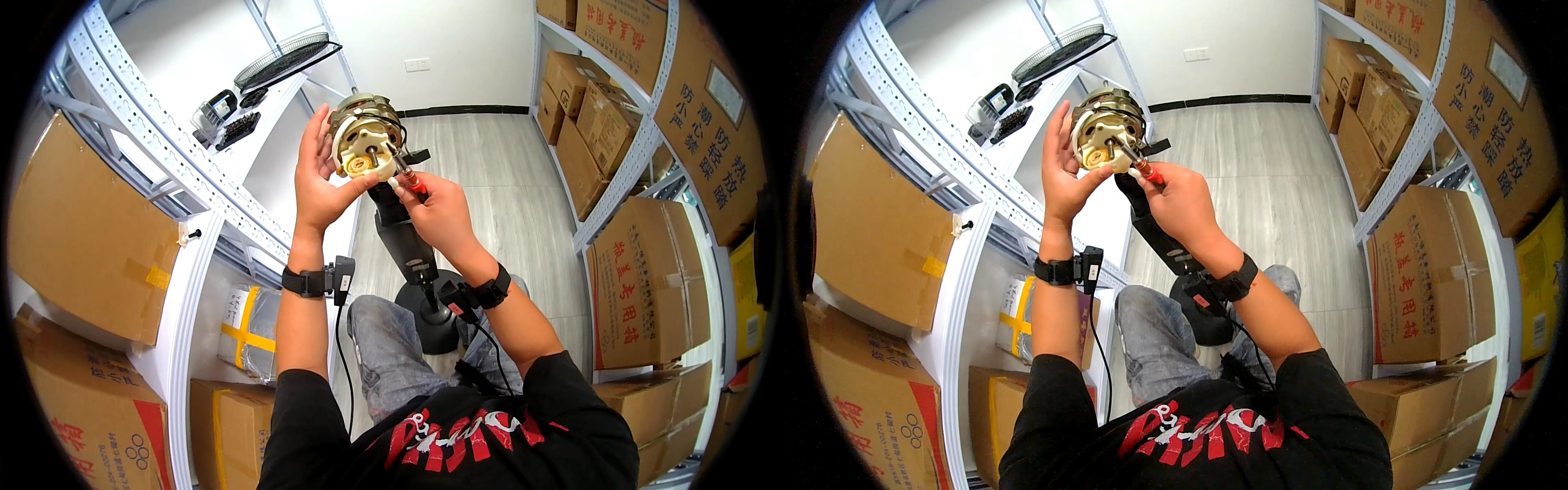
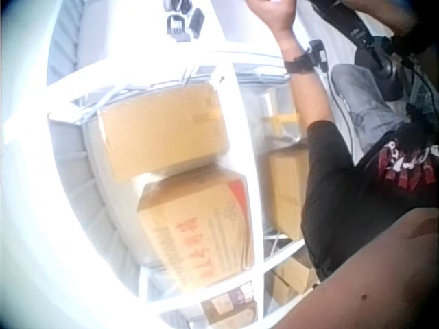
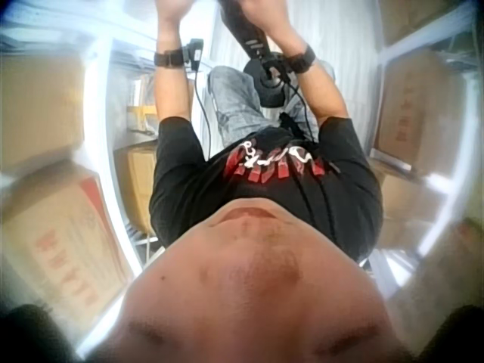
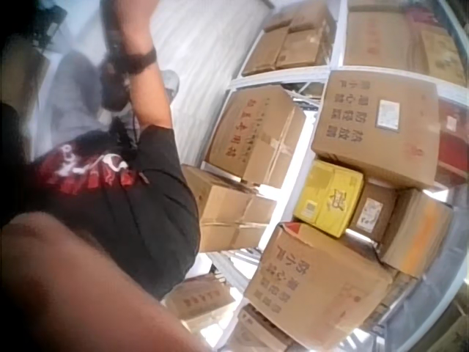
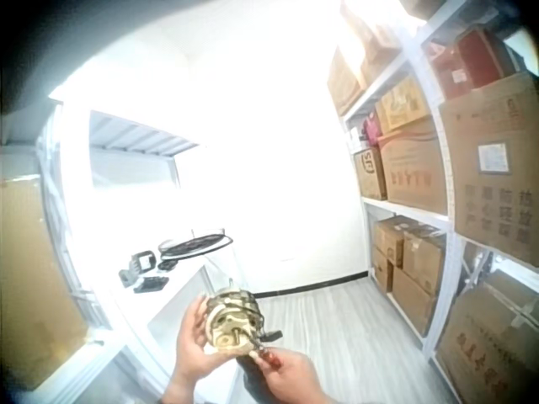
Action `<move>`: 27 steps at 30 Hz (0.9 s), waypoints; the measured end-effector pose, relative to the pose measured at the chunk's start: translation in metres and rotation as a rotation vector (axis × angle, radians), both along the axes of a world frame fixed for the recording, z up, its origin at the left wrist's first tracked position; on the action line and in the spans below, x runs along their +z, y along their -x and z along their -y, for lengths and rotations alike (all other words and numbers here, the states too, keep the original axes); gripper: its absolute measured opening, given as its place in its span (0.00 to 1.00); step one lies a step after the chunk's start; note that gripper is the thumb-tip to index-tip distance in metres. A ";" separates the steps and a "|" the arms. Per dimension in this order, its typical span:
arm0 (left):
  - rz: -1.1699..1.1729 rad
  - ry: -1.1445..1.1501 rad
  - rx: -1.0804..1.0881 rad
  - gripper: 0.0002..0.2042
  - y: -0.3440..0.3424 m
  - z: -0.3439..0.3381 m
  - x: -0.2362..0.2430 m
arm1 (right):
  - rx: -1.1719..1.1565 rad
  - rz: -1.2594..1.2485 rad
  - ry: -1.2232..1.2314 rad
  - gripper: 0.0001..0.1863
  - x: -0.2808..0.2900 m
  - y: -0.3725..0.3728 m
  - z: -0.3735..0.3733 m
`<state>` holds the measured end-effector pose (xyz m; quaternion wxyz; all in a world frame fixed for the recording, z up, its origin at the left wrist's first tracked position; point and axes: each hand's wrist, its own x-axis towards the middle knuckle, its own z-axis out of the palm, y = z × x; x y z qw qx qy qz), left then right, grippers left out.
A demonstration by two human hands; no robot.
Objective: The person is repairing a mechanical part using a screwdriver. They are seated on the floor in a storage room, manipulating the part and using tools to adjust or fix it.
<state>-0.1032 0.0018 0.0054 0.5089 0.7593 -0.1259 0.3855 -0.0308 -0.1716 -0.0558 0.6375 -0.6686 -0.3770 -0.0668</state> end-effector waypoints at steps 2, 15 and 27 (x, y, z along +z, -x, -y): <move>0.003 -0.005 0.013 0.55 0.000 0.000 0.000 | -0.016 0.049 0.008 0.08 0.003 0.002 0.001; -0.021 0.029 -0.090 0.52 0.002 0.000 0.000 | 0.193 -0.263 -0.083 0.07 -0.004 -0.001 -0.010; 0.028 0.029 -0.085 0.50 -0.001 -0.002 -0.005 | 0.205 -0.374 -0.121 0.09 -0.005 0.000 -0.015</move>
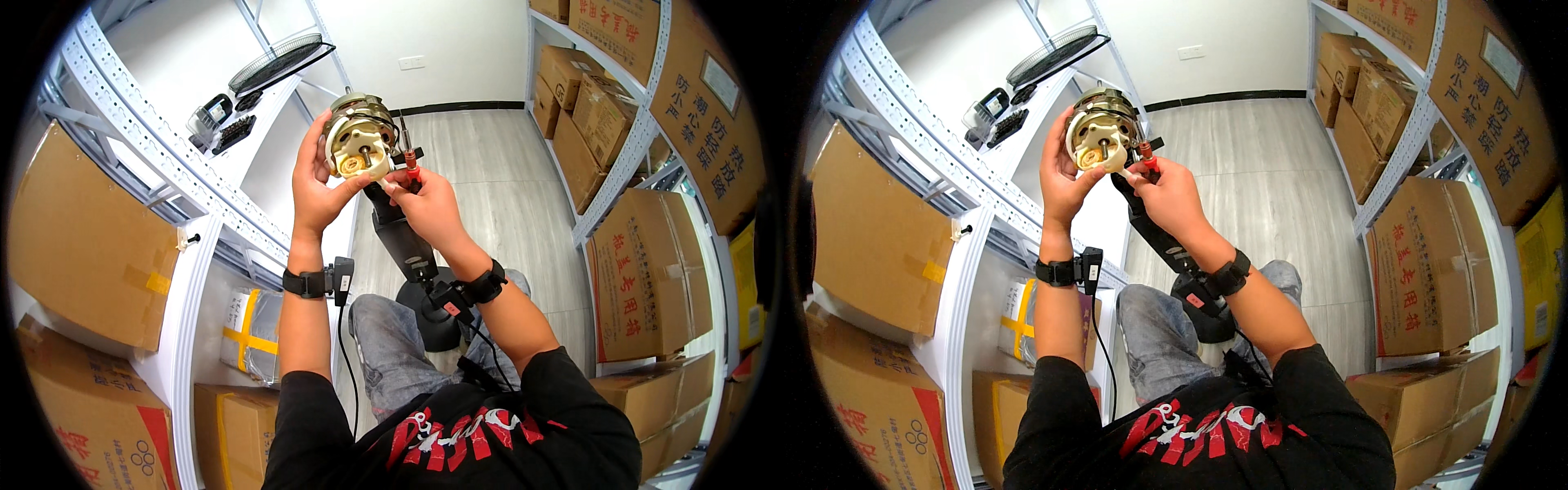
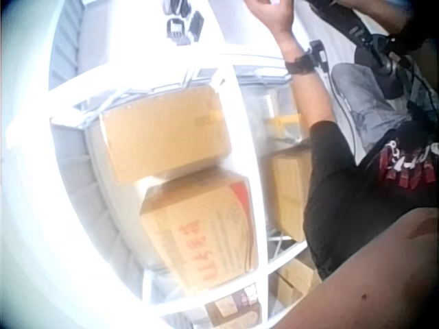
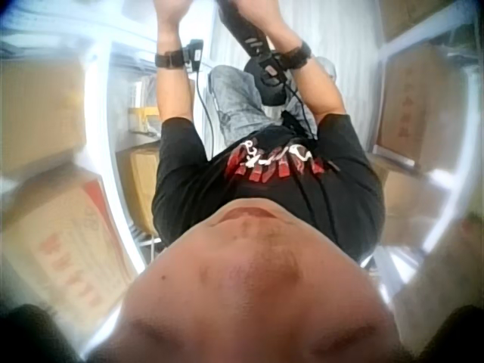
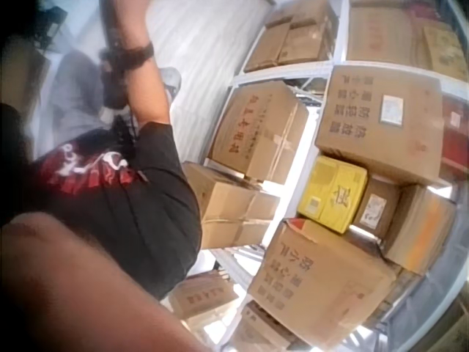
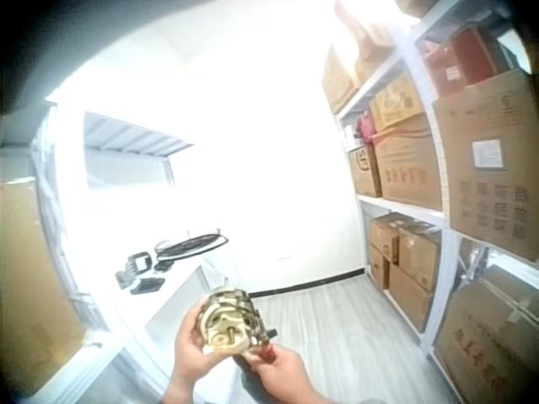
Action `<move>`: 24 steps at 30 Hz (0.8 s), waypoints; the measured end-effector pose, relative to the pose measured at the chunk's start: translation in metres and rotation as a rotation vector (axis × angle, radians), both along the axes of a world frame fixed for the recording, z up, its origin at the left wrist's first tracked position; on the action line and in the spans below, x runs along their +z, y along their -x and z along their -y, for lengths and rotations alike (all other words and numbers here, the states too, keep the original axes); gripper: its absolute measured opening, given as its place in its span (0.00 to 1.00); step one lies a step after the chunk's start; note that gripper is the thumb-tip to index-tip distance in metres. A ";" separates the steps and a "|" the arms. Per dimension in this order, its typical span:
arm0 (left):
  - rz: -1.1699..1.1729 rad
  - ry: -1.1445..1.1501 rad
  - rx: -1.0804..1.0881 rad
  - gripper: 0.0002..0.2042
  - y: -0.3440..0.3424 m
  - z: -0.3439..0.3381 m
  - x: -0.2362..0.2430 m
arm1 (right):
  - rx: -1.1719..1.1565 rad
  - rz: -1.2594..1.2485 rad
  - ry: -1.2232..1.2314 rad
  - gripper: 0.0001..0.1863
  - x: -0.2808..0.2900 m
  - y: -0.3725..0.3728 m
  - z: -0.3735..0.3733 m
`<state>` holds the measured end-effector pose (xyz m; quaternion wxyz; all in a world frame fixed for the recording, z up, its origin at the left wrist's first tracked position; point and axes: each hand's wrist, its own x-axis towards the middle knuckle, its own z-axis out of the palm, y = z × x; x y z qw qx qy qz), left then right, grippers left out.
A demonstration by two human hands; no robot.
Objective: The person is repairing a mechanical part using a screwdriver. They are seated on the floor in a storage room, manipulating the part and using tools to adjust or fix it.
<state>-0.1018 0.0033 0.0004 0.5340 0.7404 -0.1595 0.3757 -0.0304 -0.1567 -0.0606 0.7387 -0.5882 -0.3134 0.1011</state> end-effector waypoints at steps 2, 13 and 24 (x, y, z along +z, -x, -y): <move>-0.012 0.005 -0.001 0.51 0.000 -0.001 0.000 | 0.004 -0.031 0.018 0.08 0.005 0.002 0.002; -0.043 -0.012 -0.022 0.52 0.004 0.001 0.000 | 0.134 -0.022 -0.256 0.15 0.010 0.009 0.002; -0.042 -0.018 0.089 0.60 0.022 -0.003 -0.013 | 0.066 0.036 -0.160 0.11 0.003 0.008 0.031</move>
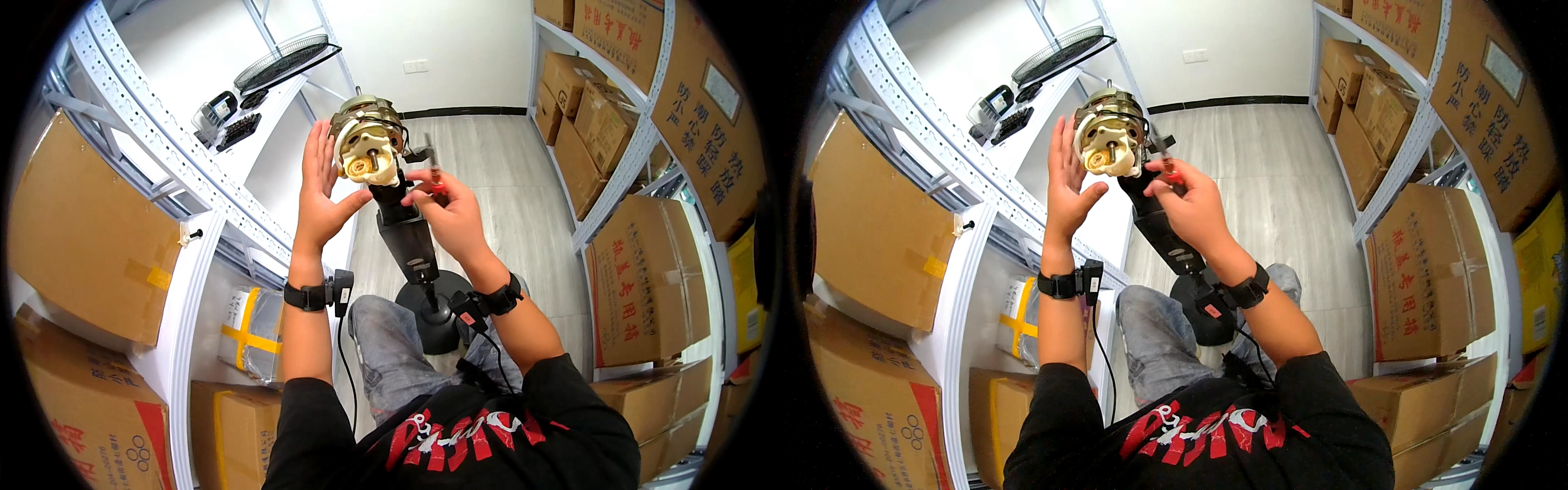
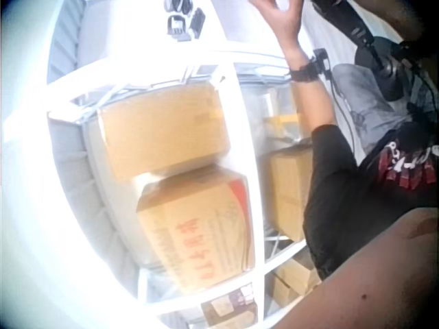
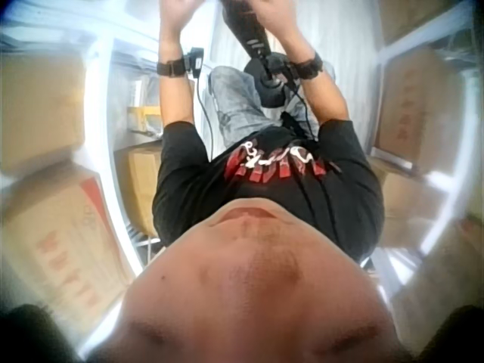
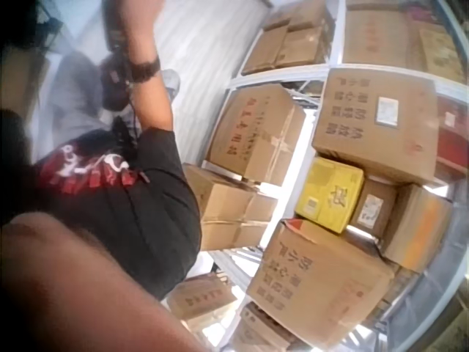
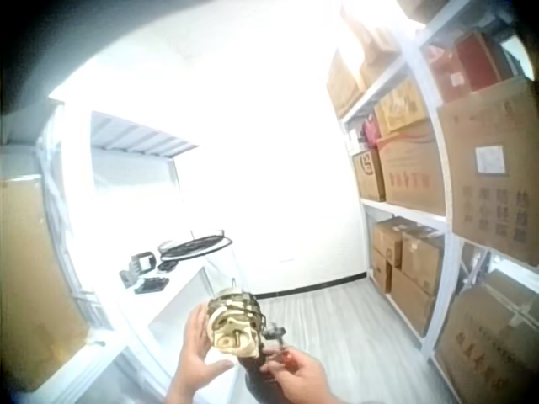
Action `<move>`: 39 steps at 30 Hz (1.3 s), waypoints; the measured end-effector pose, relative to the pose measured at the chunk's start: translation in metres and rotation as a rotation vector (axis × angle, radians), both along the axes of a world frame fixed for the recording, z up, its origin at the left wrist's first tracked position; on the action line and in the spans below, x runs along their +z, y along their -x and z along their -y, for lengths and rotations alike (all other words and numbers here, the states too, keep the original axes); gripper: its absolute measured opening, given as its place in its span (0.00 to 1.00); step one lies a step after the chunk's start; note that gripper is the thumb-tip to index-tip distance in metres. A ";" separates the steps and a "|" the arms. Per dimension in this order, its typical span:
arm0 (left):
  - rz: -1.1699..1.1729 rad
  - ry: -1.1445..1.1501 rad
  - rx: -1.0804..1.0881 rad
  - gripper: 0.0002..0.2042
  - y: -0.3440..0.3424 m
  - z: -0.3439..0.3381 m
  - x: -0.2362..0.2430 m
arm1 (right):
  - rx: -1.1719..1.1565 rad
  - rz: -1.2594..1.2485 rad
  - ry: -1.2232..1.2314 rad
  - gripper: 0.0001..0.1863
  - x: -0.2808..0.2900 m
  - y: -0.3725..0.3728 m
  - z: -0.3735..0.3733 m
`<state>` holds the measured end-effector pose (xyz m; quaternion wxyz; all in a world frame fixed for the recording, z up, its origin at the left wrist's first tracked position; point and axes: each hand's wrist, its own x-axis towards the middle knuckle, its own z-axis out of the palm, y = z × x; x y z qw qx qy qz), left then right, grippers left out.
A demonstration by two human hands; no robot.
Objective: The person is repairing a mechanical part using a screwdriver. They are seated on the floor in a storage room, manipulating the part and using tools to adjust or fix it.
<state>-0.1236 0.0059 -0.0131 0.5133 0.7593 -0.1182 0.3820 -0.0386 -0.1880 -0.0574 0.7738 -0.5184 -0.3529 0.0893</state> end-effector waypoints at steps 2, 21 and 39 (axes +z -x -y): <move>-0.040 0.046 0.008 0.57 0.002 0.002 -0.007 | -0.055 -0.025 -0.004 0.10 -0.010 -0.005 0.007; -0.018 0.186 -0.107 0.52 -0.011 0.009 -0.015 | 0.099 -0.147 -0.065 0.12 0.008 0.000 -0.009; -0.017 0.161 0.195 0.43 -0.011 0.017 -0.036 | 0.208 -0.236 -0.046 0.17 0.023 0.005 -0.002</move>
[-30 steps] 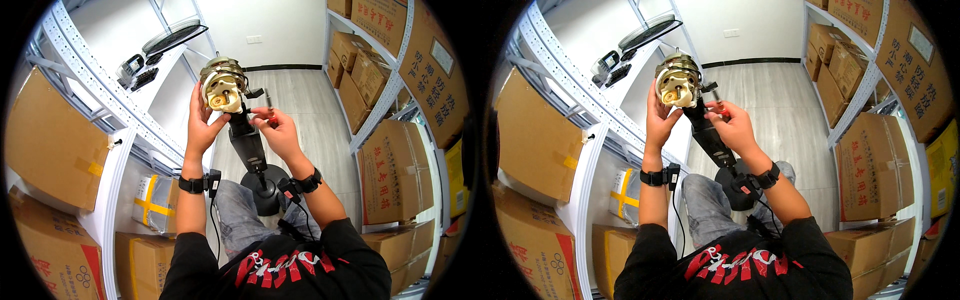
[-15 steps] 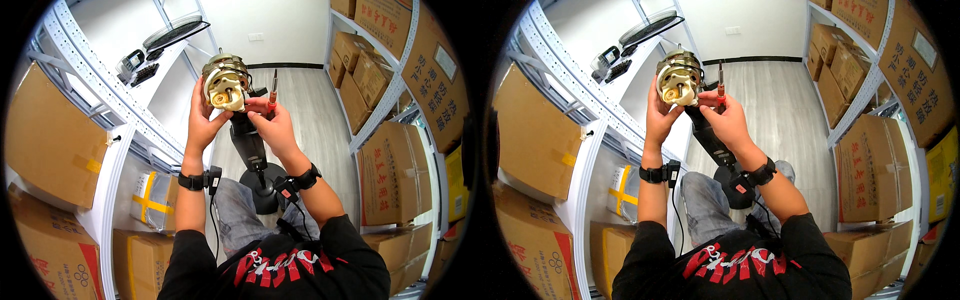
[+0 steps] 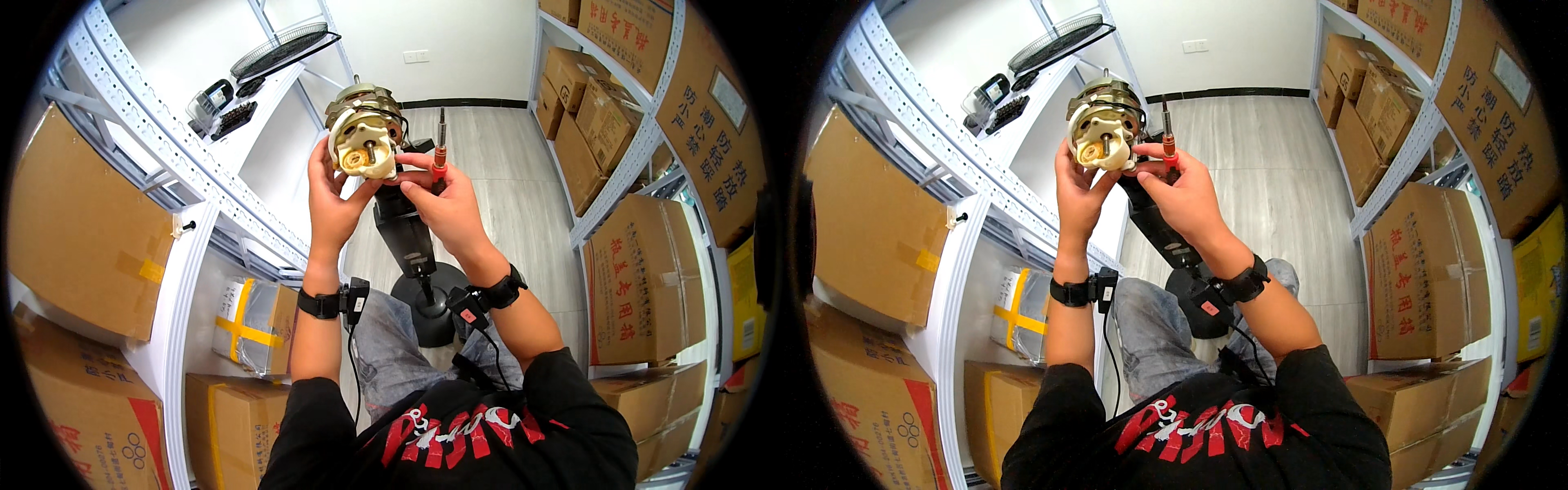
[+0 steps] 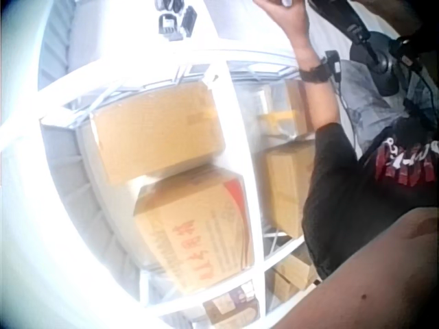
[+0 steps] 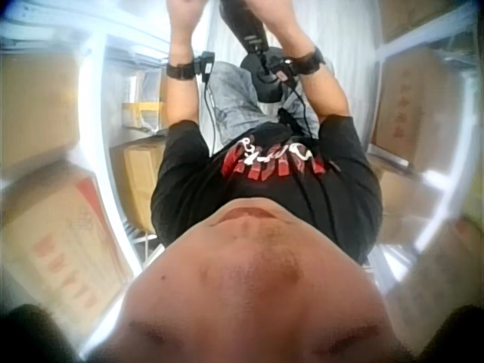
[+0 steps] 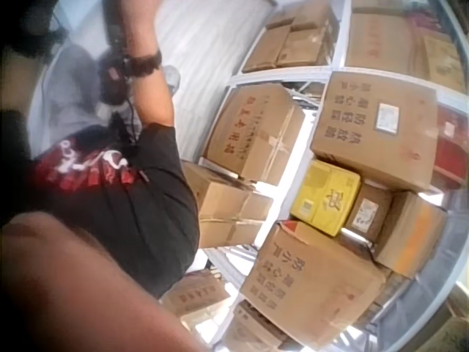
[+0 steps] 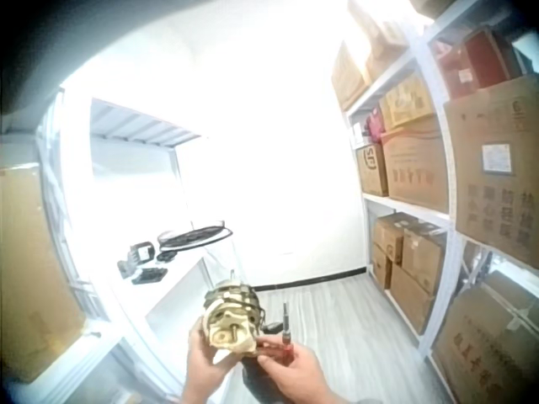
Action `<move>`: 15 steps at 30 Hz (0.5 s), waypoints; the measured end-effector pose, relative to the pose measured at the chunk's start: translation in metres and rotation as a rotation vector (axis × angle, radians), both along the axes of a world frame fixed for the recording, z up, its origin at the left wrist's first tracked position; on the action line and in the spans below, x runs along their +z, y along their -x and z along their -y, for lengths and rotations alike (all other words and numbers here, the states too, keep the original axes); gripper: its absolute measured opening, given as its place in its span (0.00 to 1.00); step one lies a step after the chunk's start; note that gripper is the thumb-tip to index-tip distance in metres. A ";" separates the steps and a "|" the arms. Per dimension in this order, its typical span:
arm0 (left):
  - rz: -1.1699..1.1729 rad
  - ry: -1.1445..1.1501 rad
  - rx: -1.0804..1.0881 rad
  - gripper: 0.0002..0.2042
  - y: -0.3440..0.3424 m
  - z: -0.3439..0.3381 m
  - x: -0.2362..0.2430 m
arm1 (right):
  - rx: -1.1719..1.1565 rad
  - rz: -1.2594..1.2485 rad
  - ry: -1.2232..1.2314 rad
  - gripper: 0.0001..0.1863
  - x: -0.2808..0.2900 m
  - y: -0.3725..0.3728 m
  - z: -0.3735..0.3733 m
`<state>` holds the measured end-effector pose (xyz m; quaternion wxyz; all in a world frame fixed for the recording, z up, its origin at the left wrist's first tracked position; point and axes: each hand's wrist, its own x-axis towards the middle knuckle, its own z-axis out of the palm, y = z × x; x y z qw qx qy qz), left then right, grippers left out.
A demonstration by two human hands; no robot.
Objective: The person is repairing a mechanical part using a screwdriver. They are seated on the floor in a storage room, manipulating the part and using tools to adjust or fix it.
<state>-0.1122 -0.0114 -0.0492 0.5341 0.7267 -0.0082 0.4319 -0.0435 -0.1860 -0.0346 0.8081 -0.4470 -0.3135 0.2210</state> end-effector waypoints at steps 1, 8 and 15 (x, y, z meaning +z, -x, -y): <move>-0.004 -0.004 0.065 0.41 0.002 0.001 -0.004 | 0.009 0.004 -0.006 0.17 -0.002 -0.002 -0.001; -0.072 0.043 0.058 0.11 0.020 0.001 -0.027 | -0.117 0.135 0.015 0.15 -0.032 -0.012 0.001; -0.133 0.170 0.009 0.04 0.022 0.017 -0.017 | -0.173 0.243 0.117 0.14 -0.044 -0.013 0.006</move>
